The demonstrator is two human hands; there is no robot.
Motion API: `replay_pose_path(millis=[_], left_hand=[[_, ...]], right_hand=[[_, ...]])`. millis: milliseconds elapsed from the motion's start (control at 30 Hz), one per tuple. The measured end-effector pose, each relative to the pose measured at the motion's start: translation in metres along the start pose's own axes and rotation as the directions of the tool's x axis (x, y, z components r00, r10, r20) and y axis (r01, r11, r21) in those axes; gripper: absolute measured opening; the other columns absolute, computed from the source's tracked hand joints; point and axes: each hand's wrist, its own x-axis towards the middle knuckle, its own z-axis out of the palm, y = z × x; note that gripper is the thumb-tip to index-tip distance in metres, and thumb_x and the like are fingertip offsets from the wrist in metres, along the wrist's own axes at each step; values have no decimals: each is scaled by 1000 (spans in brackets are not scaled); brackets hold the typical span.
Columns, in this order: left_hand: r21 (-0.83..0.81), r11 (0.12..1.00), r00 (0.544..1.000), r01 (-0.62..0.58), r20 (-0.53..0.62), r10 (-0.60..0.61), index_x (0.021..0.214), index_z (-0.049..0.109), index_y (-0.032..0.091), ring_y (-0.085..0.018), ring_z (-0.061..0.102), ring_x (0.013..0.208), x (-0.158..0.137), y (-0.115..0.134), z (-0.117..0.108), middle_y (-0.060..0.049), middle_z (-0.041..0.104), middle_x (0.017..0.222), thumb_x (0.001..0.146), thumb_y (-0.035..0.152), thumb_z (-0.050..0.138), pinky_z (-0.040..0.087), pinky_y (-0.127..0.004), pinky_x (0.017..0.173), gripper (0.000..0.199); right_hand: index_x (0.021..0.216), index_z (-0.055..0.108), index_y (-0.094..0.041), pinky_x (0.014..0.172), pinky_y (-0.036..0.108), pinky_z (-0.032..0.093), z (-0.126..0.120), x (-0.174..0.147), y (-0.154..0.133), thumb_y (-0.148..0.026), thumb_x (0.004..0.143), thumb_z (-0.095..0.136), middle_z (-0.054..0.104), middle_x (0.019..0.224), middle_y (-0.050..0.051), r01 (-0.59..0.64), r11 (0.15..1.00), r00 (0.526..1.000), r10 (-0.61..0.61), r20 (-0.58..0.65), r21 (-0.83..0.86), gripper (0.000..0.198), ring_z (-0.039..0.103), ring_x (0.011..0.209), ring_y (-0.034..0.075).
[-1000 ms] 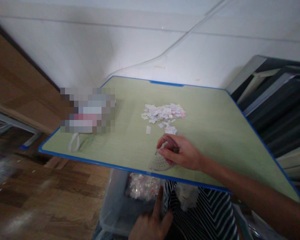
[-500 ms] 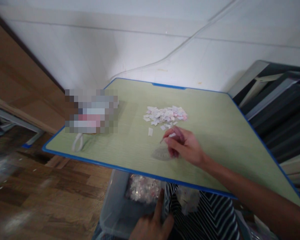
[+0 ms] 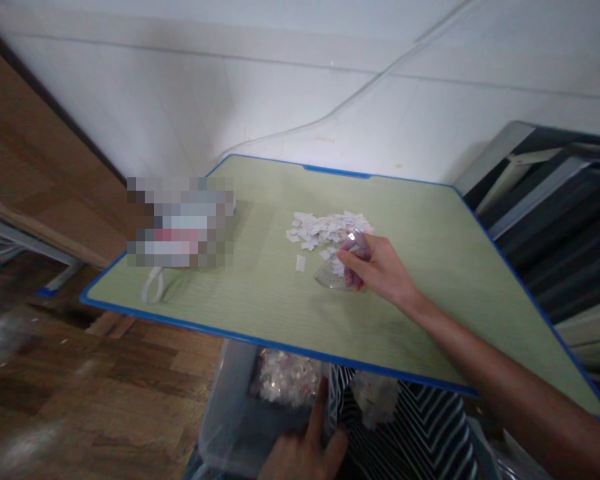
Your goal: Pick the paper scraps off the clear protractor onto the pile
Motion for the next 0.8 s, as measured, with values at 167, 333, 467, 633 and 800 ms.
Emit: replay_pose_path(millis=[167, 333, 467, 633, 800], left_hand=[[2, 1000, 997, 7, 73, -7, 123, 50, 23, -28, 66, 74, 1, 1, -7, -25, 18, 138, 91, 14, 47, 54, -37, 57, 33], [8, 1000, 992, 11, 124, -12, 126, 46, 23, -28, 65, 75, 2, 0, -10, -27, 17, 138, 91, 13, 47, 54, -37, 59, 36], [5, 1000, 994, 21, 111, -22, 124, 47, 25, -27, 66, 73, 0, 1, -12, -24, 19, 139, 92, 14, 45, 54, -37, 57, 34], [-5, 999, 995, 42, 94, -41, 124, 48, 25, -27, 66, 74, -2, 3, -15, -24, 21, 139, 89, 9, 48, 54, -38, 59, 38], [-5, 999, 994, 43, 104, -43, 125, 47, 23, -29, 65, 76, -1, 3, -14, -26, 21, 139, 88, 7, 48, 54, -39, 61, 41]], right_hand=[[76, 46, -16, 31, 15, 41, 4, 2, 7, -30, 78, 51, 53, 47, -4, 16, 998, 1000, -16, -3, 59, 15, 49, 34, 7], [78, 45, -17, 31, 16, 42, 14, 6, 13, -32, 79, 51, 56, 49, -4, 6, 997, 1000, -5, -13, 83, 17, 50, 34, 7], [71, 45, -17, 30, 17, 41, 12, 7, 8, -25, 79, 49, 55, 46, -3, -47, 999, 998, 47, -34, 15, 13, 50, 33, 8], [70, 47, -17, 29, 18, 41, 8, 11, 0, -20, 76, 52, 52, 43, -4, -78, 996, 997, 76, -33, -52, 8, 48, 31, 8], [67, 51, -14, 28, 18, 36, -11, 13, -4, -19, 72, 55, 52, 42, -2, -67, 990, 993, 78, 86, -122, 8, 47, 30, 8]])
